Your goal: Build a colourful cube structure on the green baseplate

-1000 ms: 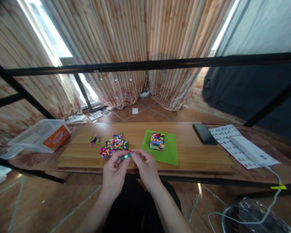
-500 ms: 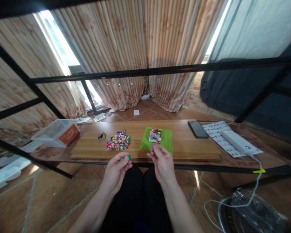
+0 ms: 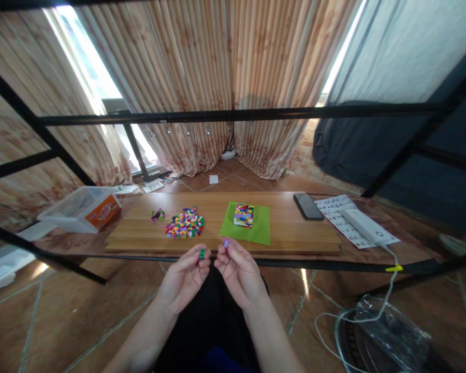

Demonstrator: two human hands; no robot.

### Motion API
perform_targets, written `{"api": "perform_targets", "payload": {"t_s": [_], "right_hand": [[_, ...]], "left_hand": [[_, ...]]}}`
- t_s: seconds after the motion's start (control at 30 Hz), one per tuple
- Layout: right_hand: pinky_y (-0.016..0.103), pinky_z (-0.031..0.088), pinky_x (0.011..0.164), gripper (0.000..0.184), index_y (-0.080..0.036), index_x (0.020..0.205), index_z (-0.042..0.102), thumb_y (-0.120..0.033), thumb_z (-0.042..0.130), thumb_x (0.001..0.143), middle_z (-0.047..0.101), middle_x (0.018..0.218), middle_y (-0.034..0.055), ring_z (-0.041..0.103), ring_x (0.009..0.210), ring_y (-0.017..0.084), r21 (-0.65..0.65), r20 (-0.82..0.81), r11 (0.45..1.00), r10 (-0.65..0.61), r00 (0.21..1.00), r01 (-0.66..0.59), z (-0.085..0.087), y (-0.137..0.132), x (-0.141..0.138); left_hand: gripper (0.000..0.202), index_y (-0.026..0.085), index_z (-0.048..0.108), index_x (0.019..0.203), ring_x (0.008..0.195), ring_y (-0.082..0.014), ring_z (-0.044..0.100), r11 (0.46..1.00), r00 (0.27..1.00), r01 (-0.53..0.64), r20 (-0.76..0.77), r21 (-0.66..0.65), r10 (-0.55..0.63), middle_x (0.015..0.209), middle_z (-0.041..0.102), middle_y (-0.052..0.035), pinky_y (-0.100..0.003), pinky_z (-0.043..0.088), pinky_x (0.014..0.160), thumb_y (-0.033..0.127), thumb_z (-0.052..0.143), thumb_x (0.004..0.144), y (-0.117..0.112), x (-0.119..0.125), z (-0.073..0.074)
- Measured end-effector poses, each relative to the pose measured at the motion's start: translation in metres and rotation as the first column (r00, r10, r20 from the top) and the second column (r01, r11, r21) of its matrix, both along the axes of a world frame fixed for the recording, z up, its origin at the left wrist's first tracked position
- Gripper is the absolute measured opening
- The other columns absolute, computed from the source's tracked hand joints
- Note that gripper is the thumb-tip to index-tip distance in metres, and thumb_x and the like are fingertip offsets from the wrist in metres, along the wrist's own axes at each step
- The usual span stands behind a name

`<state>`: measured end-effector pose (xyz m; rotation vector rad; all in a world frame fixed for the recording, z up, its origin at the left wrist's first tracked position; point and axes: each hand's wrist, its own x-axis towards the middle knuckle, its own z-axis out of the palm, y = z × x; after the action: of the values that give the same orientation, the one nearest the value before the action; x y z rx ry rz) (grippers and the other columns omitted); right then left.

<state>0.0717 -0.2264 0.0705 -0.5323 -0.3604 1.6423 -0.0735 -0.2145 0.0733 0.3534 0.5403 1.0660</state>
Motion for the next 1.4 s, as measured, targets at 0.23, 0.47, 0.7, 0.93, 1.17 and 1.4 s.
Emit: {"api": "perform_targets", "payload": {"t_s": [0.23, 0.47, 0.7, 0.93, 1.17, 1.4], "right_hand": [[0.018, 0.054, 0.065, 0.024, -0.018, 0.087, 0.075, -0.027, 0.084, 0.067, 0.072, 0.085, 0.0010, 0.061, 0.068, 0.007, -0.031, 0.118, 0.998, -0.041, 0.992, 0.045, -0.008, 0.009, -0.001], [0.022, 0.052, 0.061, 0.022, -0.022, 0.081, 0.076, -0.031, 0.085, 0.063, 0.070, 0.074, -0.0011, 0.060, 0.062, 0.009, 0.119, 0.504, 0.950, -0.309, 0.807, 0.289, -0.022, 0.022, 0.000], [0.031, 0.053, 0.071, 0.014, -0.024, 0.081, 0.076, -0.030, 0.079, 0.069, 0.070, 0.081, 0.0020, 0.063, 0.076, 0.016, 0.270, 0.710, 0.909, -0.410, 0.573, 0.317, -0.034, 0.031, 0.006], [0.033, 0.050, 0.081, 0.012, -0.028, 0.089, 0.077, -0.028, 0.069, 0.081, 0.068, 0.093, 0.0050, 0.063, 0.091, 0.020, 0.388, 0.809, 0.881, -0.466, 0.358, 0.270, -0.044, 0.034, 0.020], [0.034, 0.049, 0.082, 0.011, -0.027, 0.086, 0.078, -0.029, 0.068, 0.082, 0.070, 0.090, 0.0048, 0.063, 0.089, 0.020, 0.362, 0.845, 0.875, -0.454, 0.284, 0.321, -0.053, 0.043, 0.044], [0.034, 0.052, 0.076, 0.019, -0.022, 0.080, 0.076, -0.035, 0.080, 0.066, 0.073, 0.082, 0.0041, 0.065, 0.079, 0.019, 0.165, 0.821, 0.883, -0.370, 0.435, 0.440, -0.063, 0.064, 0.062]], "left_hand": [[0.014, 0.010, 0.068, 0.090, 0.059, -0.0055, 0.056, 0.995, 0.999, -0.034, -0.040, -0.098, 0.030, 0.079, 0.062, -0.0031, -0.015, 0.050, 0.055, 0.005, 0.060, 0.080, 0.011, 0.003, -0.007], [0.013, 0.009, 0.067, 0.084, 0.053, -0.0044, 0.051, 0.978, 0.993, -0.012, -0.114, -0.207, -0.011, 0.074, 0.060, -0.0035, -0.013, 0.038, 0.042, 0.016, 0.057, 0.087, 0.023, 0.012, -0.012], [0.017, 0.011, 0.067, 0.078, 0.055, -0.0041, 0.052, 0.989, 0.963, -0.004, -0.269, -0.147, -0.036, 0.074, 0.061, -0.0006, -0.014, 0.038, 0.045, 0.027, 0.074, 0.075, 0.033, 0.025, -0.019], [0.028, 0.012, 0.068, 0.077, 0.053, -0.0040, 0.051, 0.991, 0.909, 0.097, -0.398, -0.089, -0.125, 0.071, 0.062, -0.0003, -0.015, 0.035, 0.044, 0.031, 0.083, 0.064, 0.053, 0.045, -0.027], [0.025, 0.012, 0.065, 0.072, 0.049, -0.0048, 0.048, 0.979, 0.851, 0.189, -0.486, -0.071, -0.199, 0.064, 0.059, 0.0007, -0.018, 0.035, 0.044, 0.029, 0.080, 0.062, 0.072, 0.072, -0.033], [0.013, 0.014, 0.062, 0.071, 0.046, -0.0036, 0.038, 0.971, 0.808, 0.233, -0.545, -0.050, -0.222, 0.056, 0.049, 0.0046, -0.018, 0.020, 0.043, 0.021, 0.072, 0.066, 0.093, 0.092, -0.037]]}}
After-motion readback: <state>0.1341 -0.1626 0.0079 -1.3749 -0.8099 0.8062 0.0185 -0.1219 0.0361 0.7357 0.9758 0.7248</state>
